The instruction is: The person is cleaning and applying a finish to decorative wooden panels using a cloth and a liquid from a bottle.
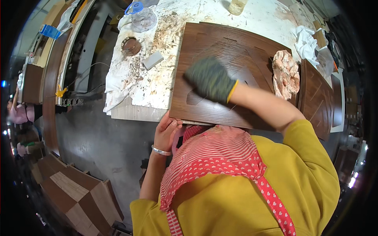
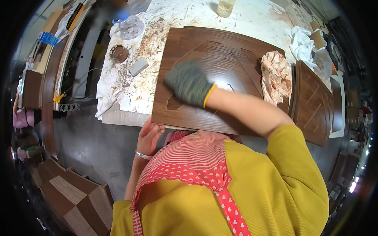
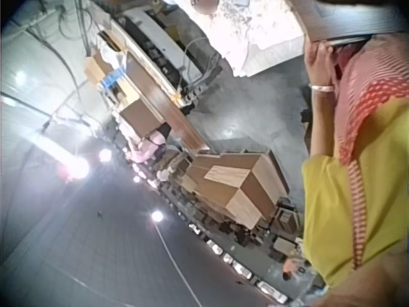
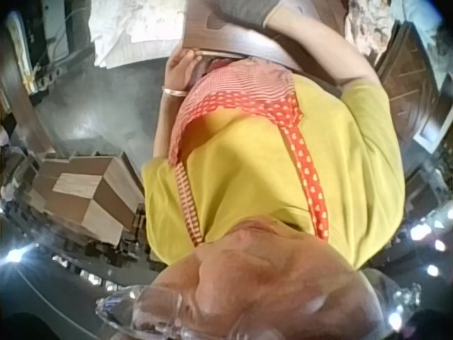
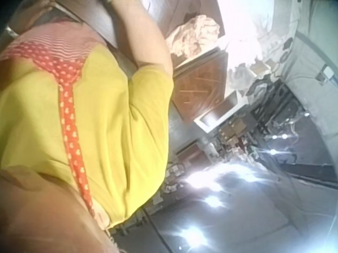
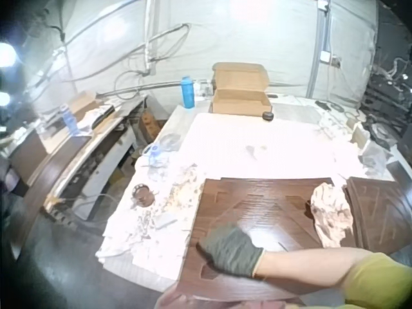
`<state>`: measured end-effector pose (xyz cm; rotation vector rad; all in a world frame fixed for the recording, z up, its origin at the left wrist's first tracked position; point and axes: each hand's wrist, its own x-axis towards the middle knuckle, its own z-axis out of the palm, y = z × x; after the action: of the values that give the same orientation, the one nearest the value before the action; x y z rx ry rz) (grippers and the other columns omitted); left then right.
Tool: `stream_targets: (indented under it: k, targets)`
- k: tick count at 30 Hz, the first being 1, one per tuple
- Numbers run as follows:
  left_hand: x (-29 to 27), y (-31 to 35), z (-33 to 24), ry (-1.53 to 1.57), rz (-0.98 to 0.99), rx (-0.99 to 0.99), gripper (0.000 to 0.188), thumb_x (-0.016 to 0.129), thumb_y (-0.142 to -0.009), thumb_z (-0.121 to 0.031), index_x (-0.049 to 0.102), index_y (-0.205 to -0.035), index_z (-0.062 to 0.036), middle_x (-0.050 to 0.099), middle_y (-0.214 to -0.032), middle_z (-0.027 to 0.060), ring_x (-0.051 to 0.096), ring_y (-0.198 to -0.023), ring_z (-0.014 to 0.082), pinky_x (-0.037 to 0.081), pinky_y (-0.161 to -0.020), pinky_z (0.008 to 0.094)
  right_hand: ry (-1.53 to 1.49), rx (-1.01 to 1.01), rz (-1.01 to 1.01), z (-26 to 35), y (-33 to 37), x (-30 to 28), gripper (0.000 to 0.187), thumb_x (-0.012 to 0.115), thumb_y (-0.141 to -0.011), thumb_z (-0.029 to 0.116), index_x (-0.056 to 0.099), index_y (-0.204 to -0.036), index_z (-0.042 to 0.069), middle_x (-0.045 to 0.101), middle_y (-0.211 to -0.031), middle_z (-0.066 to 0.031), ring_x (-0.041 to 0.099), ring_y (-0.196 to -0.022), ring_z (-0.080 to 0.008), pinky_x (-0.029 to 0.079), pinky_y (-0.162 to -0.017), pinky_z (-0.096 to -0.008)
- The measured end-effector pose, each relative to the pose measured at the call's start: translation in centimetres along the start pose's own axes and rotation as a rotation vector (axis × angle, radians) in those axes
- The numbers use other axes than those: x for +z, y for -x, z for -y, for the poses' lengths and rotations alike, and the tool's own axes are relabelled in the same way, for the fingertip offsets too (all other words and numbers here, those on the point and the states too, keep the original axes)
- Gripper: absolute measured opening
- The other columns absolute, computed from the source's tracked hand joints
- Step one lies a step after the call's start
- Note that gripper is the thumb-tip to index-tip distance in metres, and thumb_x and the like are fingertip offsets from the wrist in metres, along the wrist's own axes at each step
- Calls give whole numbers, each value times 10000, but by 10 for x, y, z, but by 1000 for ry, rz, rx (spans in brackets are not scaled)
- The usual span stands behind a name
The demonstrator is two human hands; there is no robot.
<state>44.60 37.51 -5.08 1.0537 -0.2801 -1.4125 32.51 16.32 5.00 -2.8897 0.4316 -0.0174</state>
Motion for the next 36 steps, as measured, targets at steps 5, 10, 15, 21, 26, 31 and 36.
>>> stream_targets:
  k: [5, 10, 15, 21, 26, 31, 36]
  targets:
    - [3, 3, 3, 152, 34, 2, 512, 496, -906, 48, 347, -1395, 18, 584, -1128, 104, 582, -972, 160, 487, -848, 274, -120, -101, -55, 22, 12, 18, 168, 629, -691, 199, 664, -756, 48, 626, -686, -184, 621, -637, -331, 479, -570, -435]
    - [-21, 18, 21, 307, 12, -42, 457, 516, -899, 37, 433, -1342, -43, 556, -1241, 147, 592, -1049, 229, 483, -908, 355, -70, 9, -41, -4, 14, 25, 123, 661, -684, 179, 638, -700, 59, 623, -665, -157, 642, -651, -337, 494, -576, -423]
    - [-14, 24, 15, 297, -26, -66, 459, 515, -926, -24, 408, -1370, -70, 518, -1326, 130, 587, -1077, 224, 483, -912, 356, -79, 101, -194, -49, 23, -17, 307, 569, -777, 144, 639, -1073, 102, 640, -755, -177, 637, -704, -318, 519, -650, -404]
    - [-1, 18, 6, 215, -58, -66, 430, 497, -937, -64, 409, -1354, -8, 549, -1276, 158, 609, -1041, 242, 497, -870, 366, 25, 414, -247, -114, 12, -4, 190, 582, -749, 196, 703, -806, 60, 658, -766, -192, 648, -748, -355, 507, -656, -447]
    - [7, 26, -2, 208, -63, -60, 496, 505, -932, -100, 344, -1381, 34, 514, -1307, 178, 603, -1035, 245, 494, -855, 356, -89, 55, -194, -64, 6, 10, 161, 574, -733, 185, 681, -716, 66, 645, -694, -188, 648, -662, -353, 497, -606, -453]
    - [8, 24, 1, 229, -72, -52, 544, 513, -931, -132, 299, -1396, 53, 498, -1316, 183, 590, -1048, 251, 479, -874, 353, 200, 252, -304, -108, 0, 4, 142, 568, -718, 153, 680, -711, 66, 634, -658, -181, 647, -645, -330, 481, -573, -443]
    - [7, 29, 4, 237, 5, -28, 574, 532, -928, -188, 302, -1391, 60, 493, -1319, 188, 577, -1057, 240, 458, -888, 342, 48, -20, -139, -68, 7, 8, 150, 577, -688, 158, 680, -697, 51, 650, -676, -184, 648, -640, -332, 494, -589, -444]
